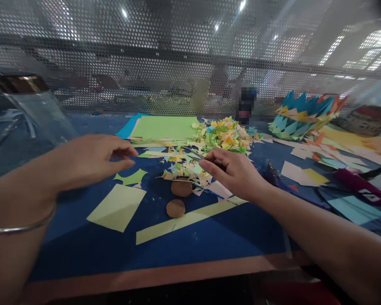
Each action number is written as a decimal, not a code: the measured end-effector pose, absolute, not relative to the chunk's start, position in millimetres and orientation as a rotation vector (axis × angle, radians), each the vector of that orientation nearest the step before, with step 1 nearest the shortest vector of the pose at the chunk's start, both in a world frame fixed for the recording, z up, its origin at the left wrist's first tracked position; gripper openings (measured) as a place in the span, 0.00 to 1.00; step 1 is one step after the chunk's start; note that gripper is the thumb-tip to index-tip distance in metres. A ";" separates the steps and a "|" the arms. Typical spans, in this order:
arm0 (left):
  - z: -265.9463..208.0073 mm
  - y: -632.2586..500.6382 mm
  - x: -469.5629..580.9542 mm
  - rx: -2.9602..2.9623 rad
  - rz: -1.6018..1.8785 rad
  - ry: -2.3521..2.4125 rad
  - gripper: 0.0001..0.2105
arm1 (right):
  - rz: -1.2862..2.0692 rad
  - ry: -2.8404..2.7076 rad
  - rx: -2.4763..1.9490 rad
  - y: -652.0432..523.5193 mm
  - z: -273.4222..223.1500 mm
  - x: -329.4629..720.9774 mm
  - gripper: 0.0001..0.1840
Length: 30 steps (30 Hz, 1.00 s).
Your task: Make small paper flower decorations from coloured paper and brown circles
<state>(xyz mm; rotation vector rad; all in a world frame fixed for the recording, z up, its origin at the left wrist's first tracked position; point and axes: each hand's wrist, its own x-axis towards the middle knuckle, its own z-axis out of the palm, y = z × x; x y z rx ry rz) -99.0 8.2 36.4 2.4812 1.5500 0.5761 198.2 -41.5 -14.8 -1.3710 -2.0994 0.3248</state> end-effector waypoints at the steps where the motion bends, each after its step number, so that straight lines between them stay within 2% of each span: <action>1: 33.2 7.2 -89.6 2.583 0.495 1.504 0.10 | 0.315 -2.099 -1.377 -41.2 -14.9 198.2 0.22; 4: 23.4 4.2 -57.6 2.678 0.326 1.134 0.11 | 0.267 -2.099 -1.399 -39.8 -15.3 198.6 0.22; 20: 4.7 -1.7 -2.4 3.249 0.075 0.789 0.09 | 0.250 -2.094 -1.627 -32.4 -13.7 209.1 0.22; 22: 8.8 -2.0 -5.6 3.209 0.182 0.785 0.10 | 0.244 -2.095 -1.675 -30.9 -14.7 209.9 0.22; 24: 18.1 -2.0 -10.3 3.035 0.429 0.864 0.10 | 0.223 -2.107 -1.731 -29.1 -17.1 211.1 0.22; 26: 29.2 -1.7 -13.1 2.648 0.792 1.070 0.09 | 0.205 -2.130 -1.759 -27.3 -21.0 212.2 0.21; 28: 36.1 -1.5 -11.4 2.270 1.075 1.084 0.10 | 0.184 -2.160 -1.765 -26.2 -25.6 212.9 0.21; 30: 34.3 -2.1 -5.3 1.937 1.152 0.943 0.08 | 0.158 -2.192 -1.788 -26.0 -29.3 212.9 0.21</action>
